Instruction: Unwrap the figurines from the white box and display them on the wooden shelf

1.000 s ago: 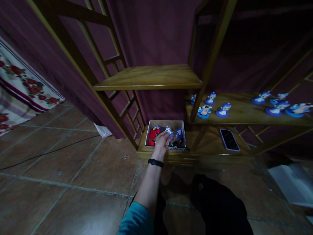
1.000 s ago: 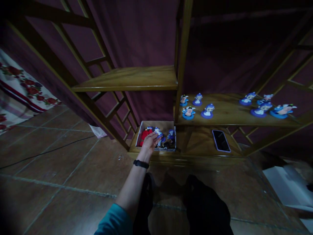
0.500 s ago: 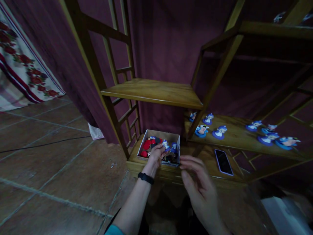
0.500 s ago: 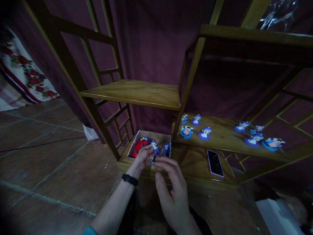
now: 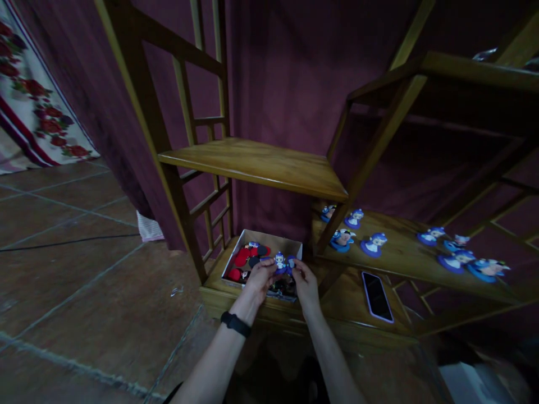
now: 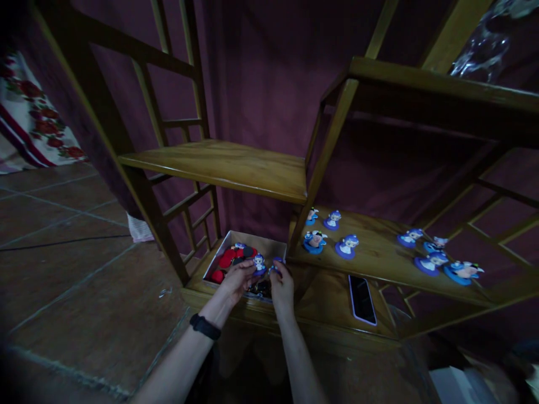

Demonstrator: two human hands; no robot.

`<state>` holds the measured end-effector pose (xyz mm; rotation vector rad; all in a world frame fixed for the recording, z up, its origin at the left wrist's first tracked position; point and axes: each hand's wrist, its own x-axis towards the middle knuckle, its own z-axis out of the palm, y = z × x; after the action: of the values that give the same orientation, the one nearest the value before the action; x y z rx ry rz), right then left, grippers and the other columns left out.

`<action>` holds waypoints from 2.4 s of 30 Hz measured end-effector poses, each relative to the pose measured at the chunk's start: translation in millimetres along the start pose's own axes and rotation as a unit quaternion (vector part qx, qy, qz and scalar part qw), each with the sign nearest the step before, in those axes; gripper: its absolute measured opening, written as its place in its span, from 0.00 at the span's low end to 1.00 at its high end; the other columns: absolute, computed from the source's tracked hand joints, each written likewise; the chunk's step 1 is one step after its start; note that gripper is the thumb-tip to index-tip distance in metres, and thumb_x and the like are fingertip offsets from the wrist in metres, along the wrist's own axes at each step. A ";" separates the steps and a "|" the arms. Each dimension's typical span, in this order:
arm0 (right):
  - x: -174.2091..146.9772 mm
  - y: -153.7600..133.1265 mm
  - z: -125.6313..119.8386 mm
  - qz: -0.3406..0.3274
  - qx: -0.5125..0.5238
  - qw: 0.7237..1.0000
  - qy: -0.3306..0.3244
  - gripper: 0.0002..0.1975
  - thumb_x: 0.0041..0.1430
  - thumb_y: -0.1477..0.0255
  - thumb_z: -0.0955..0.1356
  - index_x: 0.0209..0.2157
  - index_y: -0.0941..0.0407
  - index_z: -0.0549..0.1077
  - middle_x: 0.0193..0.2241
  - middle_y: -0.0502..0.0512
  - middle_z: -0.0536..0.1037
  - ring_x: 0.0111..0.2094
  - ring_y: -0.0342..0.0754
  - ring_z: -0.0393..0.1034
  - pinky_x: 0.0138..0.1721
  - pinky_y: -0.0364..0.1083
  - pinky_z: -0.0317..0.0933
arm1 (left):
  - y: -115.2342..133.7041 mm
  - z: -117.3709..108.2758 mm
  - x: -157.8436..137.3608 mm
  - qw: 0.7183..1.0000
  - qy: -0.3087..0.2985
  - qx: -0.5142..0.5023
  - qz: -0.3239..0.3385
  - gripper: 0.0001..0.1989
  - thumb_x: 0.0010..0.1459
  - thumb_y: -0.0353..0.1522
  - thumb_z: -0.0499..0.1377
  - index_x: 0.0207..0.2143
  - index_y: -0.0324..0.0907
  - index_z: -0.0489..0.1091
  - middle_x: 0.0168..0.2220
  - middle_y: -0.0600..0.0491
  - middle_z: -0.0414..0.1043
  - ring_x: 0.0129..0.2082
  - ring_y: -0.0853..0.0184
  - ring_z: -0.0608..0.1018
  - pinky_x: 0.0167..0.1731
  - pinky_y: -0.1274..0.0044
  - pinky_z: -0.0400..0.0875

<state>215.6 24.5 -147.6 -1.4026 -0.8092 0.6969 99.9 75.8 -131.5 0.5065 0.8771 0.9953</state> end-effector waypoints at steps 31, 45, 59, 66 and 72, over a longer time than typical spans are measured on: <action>7.4 20.8 3.0 0.064 0.120 0.988 -0.067 0.21 0.46 0.65 0.68 0.44 0.54 0.73 0.43 0.52 0.76 0.45 0.51 0.69 0.47 0.48 0.61 | -13.6 6.6 -5.4 0.984 -0.085 0.074 0.138 0.13 0.38 0.21 0.63 0.30 0.38 0.75 0.31 0.50 0.76 0.30 0.69 0.75 0.30 0.80 0.68; 5.8 17.4 4.0 0.089 0.109 0.990 -0.023 0.20 0.41 0.62 0.71 0.37 0.57 0.76 0.39 0.56 0.78 0.39 0.52 0.71 0.40 0.48 0.65 | -9.0 9.6 -6.4 0.999 -0.027 0.023 0.038 0.03 0.44 0.26 0.63 0.26 0.36 0.73 0.25 0.49 0.74 0.24 0.69 0.75 0.28 0.76 0.72; 0.1 9.4 3.3 0.059 0.074 0.994 -0.058 0.19 0.46 0.59 0.68 0.38 0.56 0.77 0.38 0.55 0.78 0.37 0.51 0.72 0.38 0.47 0.65 | -10.7 3.7 1.6 0.999 -0.025 -0.005 -0.032 0.04 0.45 0.23 0.62 0.25 0.37 0.70 0.22 0.52 0.72 0.22 0.71 0.74 0.24 0.80 0.68; -6.0 -5.0 5.5 0.003 0.072 0.992 -0.101 0.14 0.52 0.63 0.66 0.37 0.54 0.77 0.39 0.54 0.77 0.37 0.48 0.71 0.38 0.46 0.65 | -5.1 1.1 6.2 0.996 -0.067 -0.027 -0.060 0.05 0.50 0.23 0.56 0.31 0.36 0.69 0.23 0.51 0.72 0.19 0.73 0.73 0.19 0.83 0.64; -9.7 -11.0 4.8 -0.040 0.071 0.991 -0.109 0.14 0.54 0.64 0.64 0.39 0.54 0.75 0.43 0.54 0.75 0.37 0.47 0.70 0.37 0.45 0.65 | 1.6 5.4 6.7 0.991 -0.078 -0.075 -0.075 0.10 0.50 0.21 0.52 0.34 0.35 0.69 0.21 0.52 0.71 0.17 0.74 0.71 0.17 0.83 0.62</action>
<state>205.7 18.6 -137.4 -1.1725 -0.9613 0.8398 105.3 82.5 -130.0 0.3786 0.6839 0.8640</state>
